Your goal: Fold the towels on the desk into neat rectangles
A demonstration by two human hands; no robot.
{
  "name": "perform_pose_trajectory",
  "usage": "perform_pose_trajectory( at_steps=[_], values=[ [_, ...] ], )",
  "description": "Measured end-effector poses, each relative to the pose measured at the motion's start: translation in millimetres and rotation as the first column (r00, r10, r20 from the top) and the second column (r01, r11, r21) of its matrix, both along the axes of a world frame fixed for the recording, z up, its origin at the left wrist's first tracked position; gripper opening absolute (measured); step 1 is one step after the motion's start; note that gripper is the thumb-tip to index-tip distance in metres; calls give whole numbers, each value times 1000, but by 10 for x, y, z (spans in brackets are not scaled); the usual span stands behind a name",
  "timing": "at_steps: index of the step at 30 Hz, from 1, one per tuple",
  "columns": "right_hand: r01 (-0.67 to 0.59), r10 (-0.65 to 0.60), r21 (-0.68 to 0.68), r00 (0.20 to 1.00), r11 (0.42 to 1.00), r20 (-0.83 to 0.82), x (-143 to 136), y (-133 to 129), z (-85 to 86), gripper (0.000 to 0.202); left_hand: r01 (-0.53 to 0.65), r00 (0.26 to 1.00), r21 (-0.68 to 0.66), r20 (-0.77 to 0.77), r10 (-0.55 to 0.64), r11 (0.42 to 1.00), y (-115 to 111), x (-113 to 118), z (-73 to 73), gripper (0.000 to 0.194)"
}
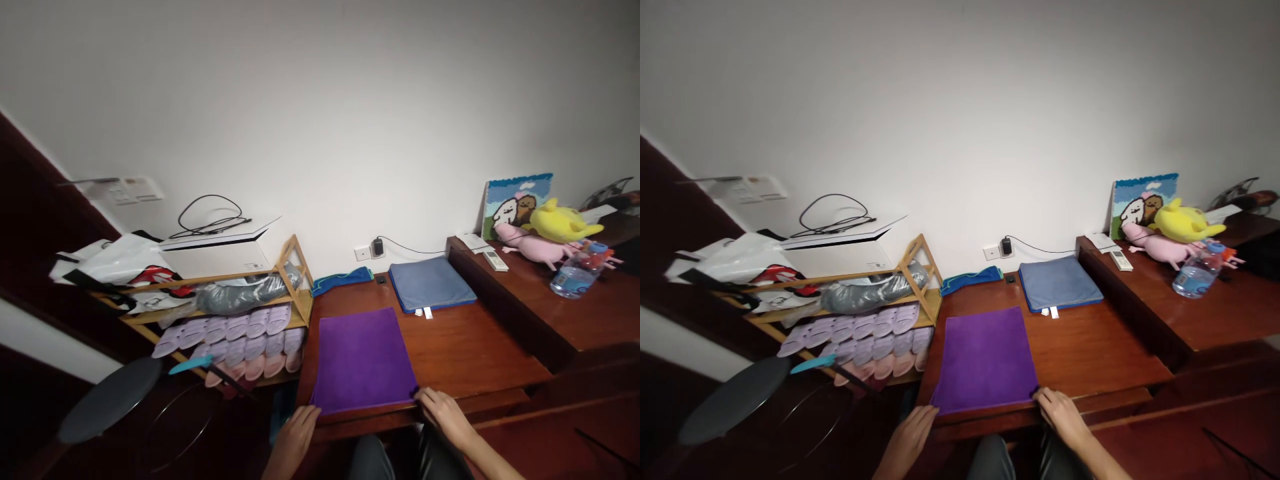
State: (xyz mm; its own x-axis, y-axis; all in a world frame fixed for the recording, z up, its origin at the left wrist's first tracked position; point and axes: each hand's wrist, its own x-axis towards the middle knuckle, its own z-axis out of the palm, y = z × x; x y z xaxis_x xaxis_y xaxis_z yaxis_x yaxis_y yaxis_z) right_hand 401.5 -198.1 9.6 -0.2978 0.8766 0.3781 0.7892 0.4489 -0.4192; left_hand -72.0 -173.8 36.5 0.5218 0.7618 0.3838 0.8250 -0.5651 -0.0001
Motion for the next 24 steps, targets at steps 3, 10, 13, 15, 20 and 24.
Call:
perform_pose_trajectory(
  at_steps=[3,10,13,15,20,24],
  values=[
    [-25,22,-58,998,998,-52,63,26,107,38,-17,999,6,42,17,1000,49,110,190,43],
    [-64,56,-66,993,996,-107,84,-302,-44,37,-15,994,-107,108,27,994,-279,207,-26,42],
    [-32,22,-70,991,997,-130,112,-429,50,33,-23,984,-148,169,48,989,-399,232,58,39],
    [-19,7,-73,987,997,-161,169,-438,322,32,-38,969,-179,234,80,983,-387,284,319,36],
    [-11,33,109,979,994,-199,515,-347,1468,28,1,885,-204,457,94,979,-142,541,1473,30],
    [13,34,283,987,959,-159,925,-355,2308,29,51,841,-227,536,81,973,48,799,2367,31]
  ],
)
